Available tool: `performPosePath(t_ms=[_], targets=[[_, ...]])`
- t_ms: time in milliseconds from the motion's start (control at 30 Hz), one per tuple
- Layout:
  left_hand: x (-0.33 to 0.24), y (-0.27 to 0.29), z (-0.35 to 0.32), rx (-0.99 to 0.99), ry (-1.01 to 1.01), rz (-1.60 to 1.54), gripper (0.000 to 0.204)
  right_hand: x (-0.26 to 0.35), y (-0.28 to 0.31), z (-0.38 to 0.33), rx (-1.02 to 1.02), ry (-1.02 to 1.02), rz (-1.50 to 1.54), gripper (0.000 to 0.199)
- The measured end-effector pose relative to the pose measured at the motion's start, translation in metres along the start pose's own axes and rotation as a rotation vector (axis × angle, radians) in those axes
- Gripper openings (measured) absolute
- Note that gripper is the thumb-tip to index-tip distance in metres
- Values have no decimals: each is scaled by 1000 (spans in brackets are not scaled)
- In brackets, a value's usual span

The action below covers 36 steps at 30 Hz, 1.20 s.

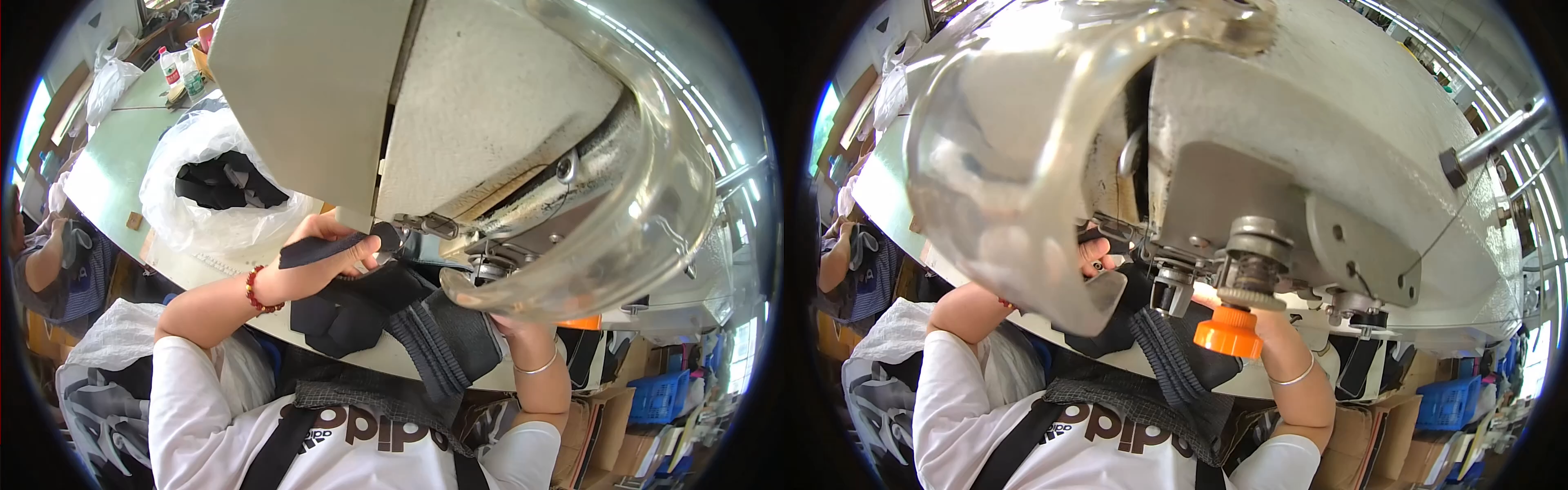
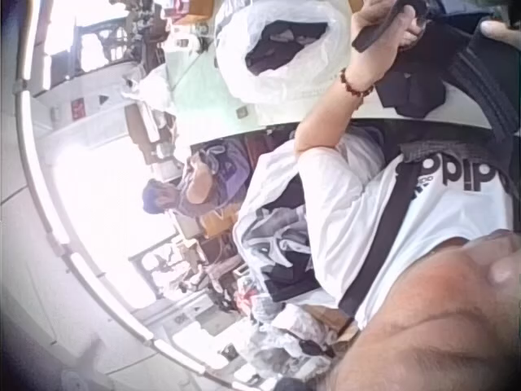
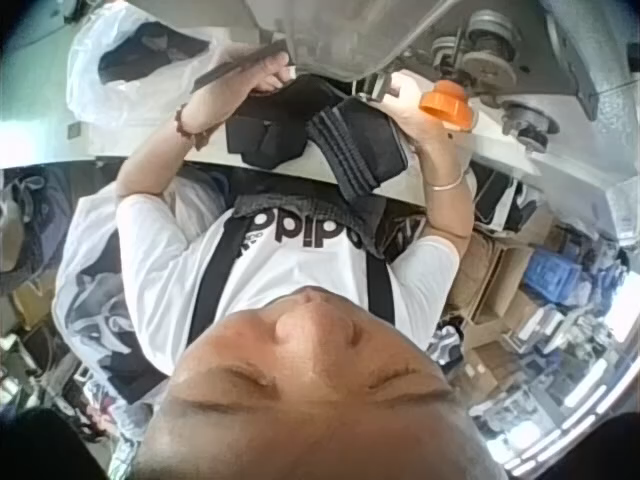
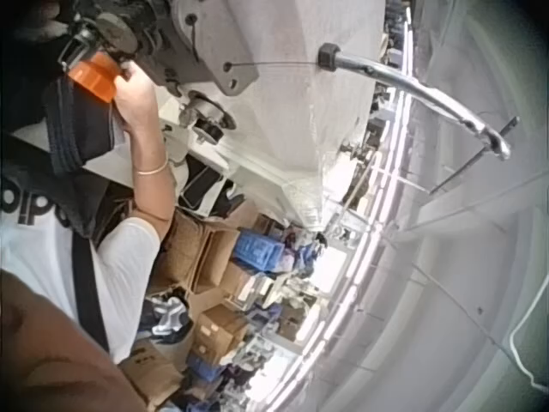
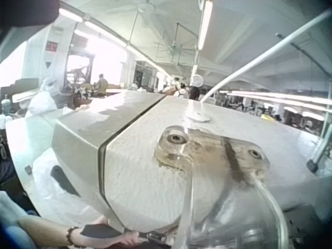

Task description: Sewing the upper parts of a black shoe using an industrial sewing machine.

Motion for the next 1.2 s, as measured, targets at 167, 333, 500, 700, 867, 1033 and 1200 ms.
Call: performPosePath(t_ms=[167,333,500,700,867,1033,1200], targets=[[-5,2,0,2,-268,167,35,15,-23,5,-254,-208,-51,26],[-24,-5,-9,56,-774,472,23,21,-41,8,-329,-164,-20,26],[-33,-10,-24,67,-812,739,42,21,-42,9,-106,122,61,31],[-44,-8,-25,59,-679,507,31,25,-44,0,-137,9,-434,30],[-33,-6,-17,-2,-420,299,24,43,-91,-6,-207,50,-609,37],[-29,-11,-25,56,-766,493,34,37,-123,-4,-56,6,-1344,51],[-20,-12,-27,-18,-900,705,36,23,-107,-4,365,398,-2786,50]])
Point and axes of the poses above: each hand's wrist, its own z-axis towards the middle knuckle, its own y-axis out of the back of the hand, x = y × z, the point moved 4 cm from there along z, towards the middle knuckle, and after that the axes turned 9 degrees about y, right-handed, at the moved point
